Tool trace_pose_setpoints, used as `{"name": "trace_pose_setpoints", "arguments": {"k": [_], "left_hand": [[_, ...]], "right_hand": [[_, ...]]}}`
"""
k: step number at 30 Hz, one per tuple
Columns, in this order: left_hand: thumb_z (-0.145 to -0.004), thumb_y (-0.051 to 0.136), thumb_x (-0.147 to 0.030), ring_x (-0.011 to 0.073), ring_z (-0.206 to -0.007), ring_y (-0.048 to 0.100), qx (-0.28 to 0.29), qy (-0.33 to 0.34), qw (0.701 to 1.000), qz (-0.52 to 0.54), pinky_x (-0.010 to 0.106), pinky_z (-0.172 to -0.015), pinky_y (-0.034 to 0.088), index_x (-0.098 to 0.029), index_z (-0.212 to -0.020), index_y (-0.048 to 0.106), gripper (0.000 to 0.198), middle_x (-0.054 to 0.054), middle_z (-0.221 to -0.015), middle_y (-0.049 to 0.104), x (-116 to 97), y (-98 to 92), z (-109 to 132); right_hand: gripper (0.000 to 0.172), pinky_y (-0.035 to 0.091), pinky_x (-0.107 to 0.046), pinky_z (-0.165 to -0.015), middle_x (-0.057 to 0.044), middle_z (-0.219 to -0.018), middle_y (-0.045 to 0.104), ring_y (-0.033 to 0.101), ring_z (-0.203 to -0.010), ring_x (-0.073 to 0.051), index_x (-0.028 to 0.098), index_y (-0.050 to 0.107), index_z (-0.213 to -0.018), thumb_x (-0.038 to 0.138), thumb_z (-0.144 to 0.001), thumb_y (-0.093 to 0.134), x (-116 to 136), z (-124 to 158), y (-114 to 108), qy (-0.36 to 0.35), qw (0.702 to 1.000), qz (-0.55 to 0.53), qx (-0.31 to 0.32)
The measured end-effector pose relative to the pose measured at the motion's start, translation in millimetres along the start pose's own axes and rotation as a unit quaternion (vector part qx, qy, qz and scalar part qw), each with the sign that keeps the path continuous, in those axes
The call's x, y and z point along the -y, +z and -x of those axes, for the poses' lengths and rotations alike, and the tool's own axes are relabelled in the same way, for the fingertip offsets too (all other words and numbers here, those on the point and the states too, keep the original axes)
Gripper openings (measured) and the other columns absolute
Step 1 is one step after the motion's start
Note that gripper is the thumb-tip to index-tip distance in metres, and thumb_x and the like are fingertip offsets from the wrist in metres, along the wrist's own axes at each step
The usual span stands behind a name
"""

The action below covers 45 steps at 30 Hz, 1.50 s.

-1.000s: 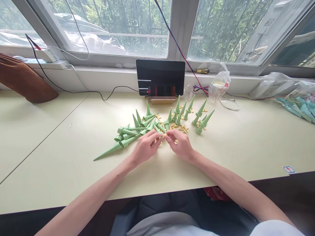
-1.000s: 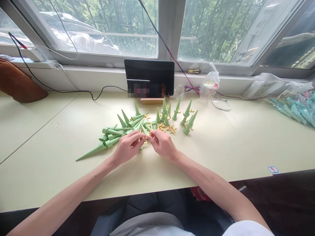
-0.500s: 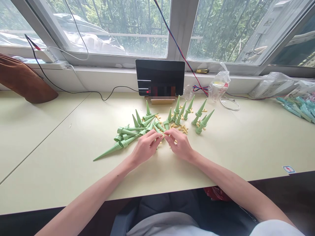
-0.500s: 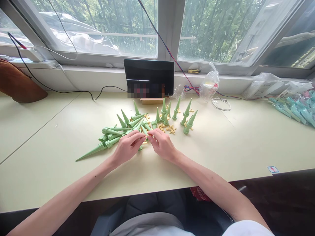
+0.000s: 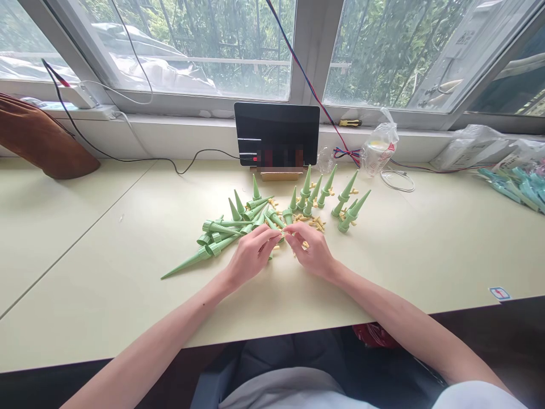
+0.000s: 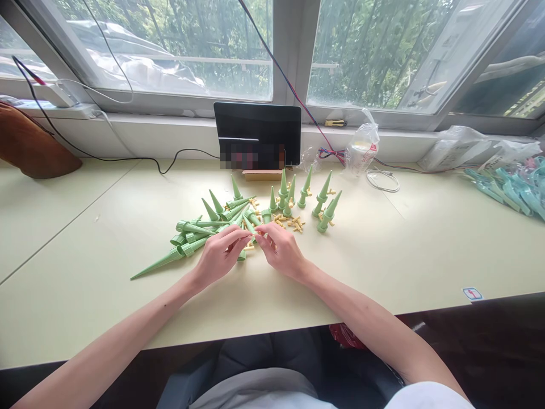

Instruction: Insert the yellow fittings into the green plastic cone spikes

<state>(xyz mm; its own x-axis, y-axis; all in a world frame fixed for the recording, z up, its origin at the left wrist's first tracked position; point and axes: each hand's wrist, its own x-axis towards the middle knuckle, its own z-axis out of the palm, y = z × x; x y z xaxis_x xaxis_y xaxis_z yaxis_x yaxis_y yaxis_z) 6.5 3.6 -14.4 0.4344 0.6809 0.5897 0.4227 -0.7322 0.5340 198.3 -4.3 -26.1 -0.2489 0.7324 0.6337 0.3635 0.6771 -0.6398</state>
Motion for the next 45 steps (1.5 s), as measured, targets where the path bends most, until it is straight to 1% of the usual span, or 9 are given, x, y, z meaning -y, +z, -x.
{"name": "trace_pose_setpoints", "arguments": {"k": [5,15,18,21,29,36,38,42,45], "left_hand": [[-0.099,0.048,-0.021,0.0114,-0.063,0.052,-0.006,0.001,1.0,-0.006,0.023,-0.058,0.041,-0.02,-0.097,0.066,0.018,0.001,-0.076,0.056,-1,-0.3,-1],[-0.099,0.05,-0.019,0.0093,-0.059,0.049,-0.015,-0.009,1.0,-0.014,0.022,-0.057,0.041,-0.019,-0.096,0.064,0.015,0.0,-0.076,0.055,-1,0.0,0],[-0.098,0.049,-0.019,0.0091,-0.058,0.05,-0.033,-0.019,0.999,-0.009,0.022,-0.056,0.042,-0.02,-0.103,0.064,0.016,0.002,-0.083,0.06,-1,0.2,0],[-0.098,0.049,-0.018,0.0106,-0.065,0.056,-0.054,-0.024,0.998,-0.006,0.022,-0.057,0.044,-0.021,-0.105,0.065,0.018,0.004,-0.093,0.064,0,0.5,0],[-0.095,0.052,-0.018,0.0108,-0.06,0.054,-0.072,-0.066,0.995,-0.002,0.023,-0.057,0.045,-0.019,-0.091,0.068,0.016,0.002,-0.08,0.066,6,1.8,-1],[-0.091,0.058,-0.021,0.0098,-0.053,0.051,-0.088,-0.11,0.99,0.027,0.023,-0.052,0.042,-0.017,-0.079,0.066,0.015,0.001,-0.072,0.066,11,-0.8,-5],[-0.09,0.06,-0.024,0.0093,-0.05,0.048,-0.093,-0.125,0.987,0.036,0.022,-0.049,0.04,-0.016,-0.077,0.066,0.016,0.0,-0.067,0.065,12,-1.7,-6],[-0.088,0.064,-0.03,0.0079,-0.044,0.037,-0.096,-0.156,0.982,0.036,0.022,-0.044,0.03,-0.017,-0.067,0.06,0.025,-0.005,-0.052,0.048,11,-2.3,-6],[-0.086,0.067,-0.034,0.0074,-0.044,0.033,-0.103,-0.174,0.978,0.046,0.022,-0.044,0.027,-0.018,-0.063,0.053,0.032,-0.007,-0.049,0.042,10,-2.2,-7]], "right_hand": [[0.014,0.05,-0.024,-0.057,-0.003,-0.084,0.063,0.057,-0.058,-0.01,0.02,0.06,-0.104,0.029,-0.1,0.049,-1,0,0,-0.009,1.0,-0.002,0.009],[0.019,0.048,-0.023,-0.054,-0.003,-0.079,0.064,0.057,-0.057,-0.011,0.019,0.06,-0.096,0.033,-0.1,0.048,-5,2,3,0.044,0.999,-0.029,-0.004],[0.022,0.05,-0.024,-0.056,-0.003,-0.08,0.064,0.057,-0.059,-0.011,0.019,0.06,-0.093,0.034,-0.101,0.047,-7,0,2,0.055,0.998,-0.029,-0.017],[0.024,0.048,-0.023,-0.054,-0.002,-0.075,0.062,0.054,-0.057,-0.011,0.018,0.06,-0.089,0.035,-0.101,0.046,-10,-2,-2,0.061,0.998,-0.025,-0.021],[0.027,0.044,-0.022,-0.047,-0.002,-0.073,0.06,0.052,-0.056,-0.012,0.018,0.061,-0.084,0.038,-0.099,0.049,-19,-7,-8,0.092,0.994,-0.038,-0.036],[0.026,0.045,-0.024,-0.05,-0.004,-0.079,0.062,0.053,-0.058,-0.012,0.018,0.062,-0.086,0.038,-0.098,0.051,-23,-6,-6,0.103,0.993,-0.043,-0.031],[0.025,0.045,-0.024,-0.051,-0.004,-0.079,0.063,0.053,-0.058,-0.012,0.018,0.063,-0.087,0.037,-0.098,0.052,-25,-5,-5,0.106,0.993,-0.045,-0.03],[0.023,0.047,-0.025,-0.053,-0.005,-0.081,0.065,0.056,-0.06,-0.013,0.017,0.065,-0.09,0.036,-0.097,0.054,-25,-5,-5,0.105,0.993,-0.038,-0.03],[0.02,0.05,-0.026,-0.058,-0.006,-0.087,0.068,0.06,-0.064,-0.014,0.017,0.066,-0.095,0.034,-0.095,0.056,-24,-5,-5,0.107,0.994,-0.026,-0.029]]}}
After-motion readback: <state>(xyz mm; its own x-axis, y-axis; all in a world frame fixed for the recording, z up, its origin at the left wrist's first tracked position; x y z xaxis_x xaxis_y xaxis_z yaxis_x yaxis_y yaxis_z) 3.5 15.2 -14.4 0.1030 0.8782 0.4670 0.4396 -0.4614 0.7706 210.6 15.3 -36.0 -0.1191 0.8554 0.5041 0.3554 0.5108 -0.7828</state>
